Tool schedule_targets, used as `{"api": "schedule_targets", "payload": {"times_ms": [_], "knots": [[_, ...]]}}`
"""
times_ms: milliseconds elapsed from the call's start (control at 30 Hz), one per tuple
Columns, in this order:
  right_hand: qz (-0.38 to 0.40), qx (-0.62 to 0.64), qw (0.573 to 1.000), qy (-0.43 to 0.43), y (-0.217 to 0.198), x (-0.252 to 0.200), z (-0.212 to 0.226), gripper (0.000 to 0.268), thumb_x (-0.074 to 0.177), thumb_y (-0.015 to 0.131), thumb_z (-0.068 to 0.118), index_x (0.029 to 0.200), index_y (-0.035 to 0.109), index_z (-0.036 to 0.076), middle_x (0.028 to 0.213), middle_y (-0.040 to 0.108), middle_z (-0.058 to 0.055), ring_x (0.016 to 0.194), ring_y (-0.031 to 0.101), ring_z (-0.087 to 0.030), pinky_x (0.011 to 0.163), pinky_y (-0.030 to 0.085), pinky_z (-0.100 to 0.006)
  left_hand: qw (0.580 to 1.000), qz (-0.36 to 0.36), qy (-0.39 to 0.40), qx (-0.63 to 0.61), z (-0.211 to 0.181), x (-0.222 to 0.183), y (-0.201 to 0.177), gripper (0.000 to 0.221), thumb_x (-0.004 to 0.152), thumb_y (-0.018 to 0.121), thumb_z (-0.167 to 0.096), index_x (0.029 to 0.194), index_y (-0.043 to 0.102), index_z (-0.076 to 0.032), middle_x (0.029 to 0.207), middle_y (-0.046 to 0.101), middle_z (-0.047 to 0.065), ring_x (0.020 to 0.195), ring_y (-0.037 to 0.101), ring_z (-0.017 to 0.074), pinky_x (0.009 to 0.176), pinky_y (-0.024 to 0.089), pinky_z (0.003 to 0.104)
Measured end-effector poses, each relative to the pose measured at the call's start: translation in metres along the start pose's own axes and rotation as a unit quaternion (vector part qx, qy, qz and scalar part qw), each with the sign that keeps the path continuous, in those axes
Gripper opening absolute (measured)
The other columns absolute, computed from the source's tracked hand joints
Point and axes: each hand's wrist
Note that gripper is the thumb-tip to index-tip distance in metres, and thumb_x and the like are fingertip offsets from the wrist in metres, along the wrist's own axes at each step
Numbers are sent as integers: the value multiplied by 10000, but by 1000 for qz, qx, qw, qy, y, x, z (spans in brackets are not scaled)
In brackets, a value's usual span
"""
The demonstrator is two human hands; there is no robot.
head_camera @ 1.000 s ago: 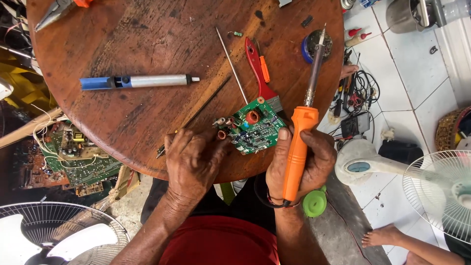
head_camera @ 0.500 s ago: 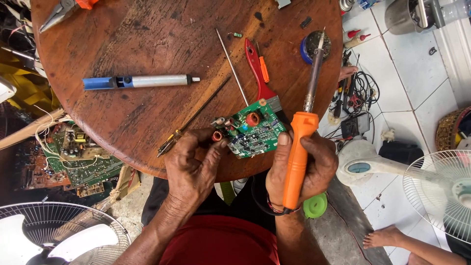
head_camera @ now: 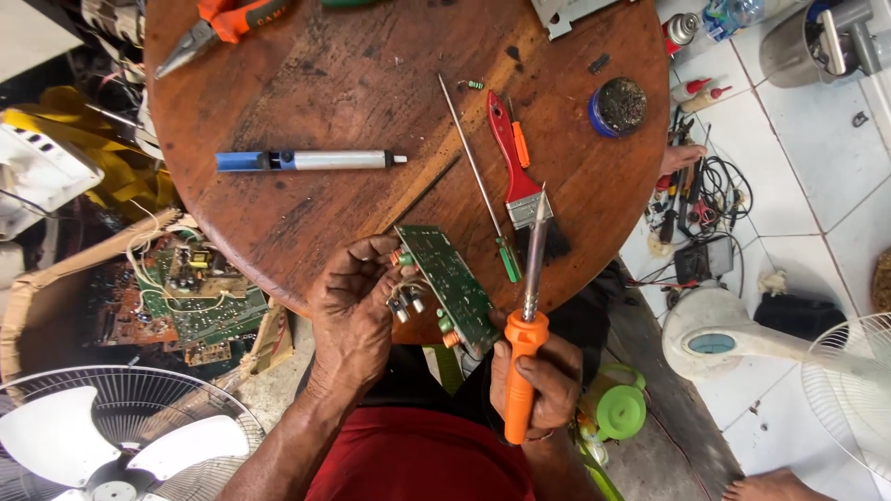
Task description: Repairing a printed circuit board by soldering and desoldering components using specialized tools.
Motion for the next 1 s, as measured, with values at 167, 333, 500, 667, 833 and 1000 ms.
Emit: {"api": "schedule_targets", "payload": {"times_ms": [167,333,500,667,833,1000], "knots": [[13,218,949,226,-16,-66,18,366,864,739,52,1197,606,-22,1058,680,-259,807,751,-288,638,679,-309,999,41,-23,-17,-13,-3,1,289,926,740,-119,1164,690,35,1101,751,138,945,727,199,802,617,306],[88,481,715,500,-24,-28,64,508,868,734,153,1290,640,-114,1319,674,-333,998,755,-354,826,633,-402,998,48,-33,-17,-17,-4,2,318,951,697,-239,1169,680,-8,1224,697,113,1142,654,223,989,533,356],[43,154,984,72,-18,21,82,308,954,723,202,1171,507,170,1092,625,-141,977,810,-349,879,727,-475,986,100,-91,-95,-20,-5,-6,333,977,680,-291,1190,641,-38,1095,699,69,933,670,143,812,554,279],[2,130,990,45,-34,-4,59,370,939,722,176,1260,552,105,1211,601,-334,994,794,-418,825,742,-408,985,110,-88,-100,-20,-10,-14,346,975,688,-298,1199,640,-39,1106,699,71,944,673,147,819,559,286],[84,53,992,74,-36,17,64,439,935,771,269,1302,588,113,1319,617,-263,1200,716,-393,1024,680,-471,982,126,-92,-106,-16,-17,-20,360,972,696,-305,1208,638,-39,1117,699,74,955,675,152,826,563,293],[52,122,978,158,-9,56,86,355,1020,672,109,1336,509,102,1259,528,-201,967,798,-254,825,710,-289,980,136,-91,-110,-1,-20,-30,374,969,703,-312,1217,637,-40,1127,699,76,966,677,157,832,568,300]]}}
Point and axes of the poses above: each hand's wrist, its own x-axis towards the middle knuckle, its own y-axis out of the palm, z = x × y
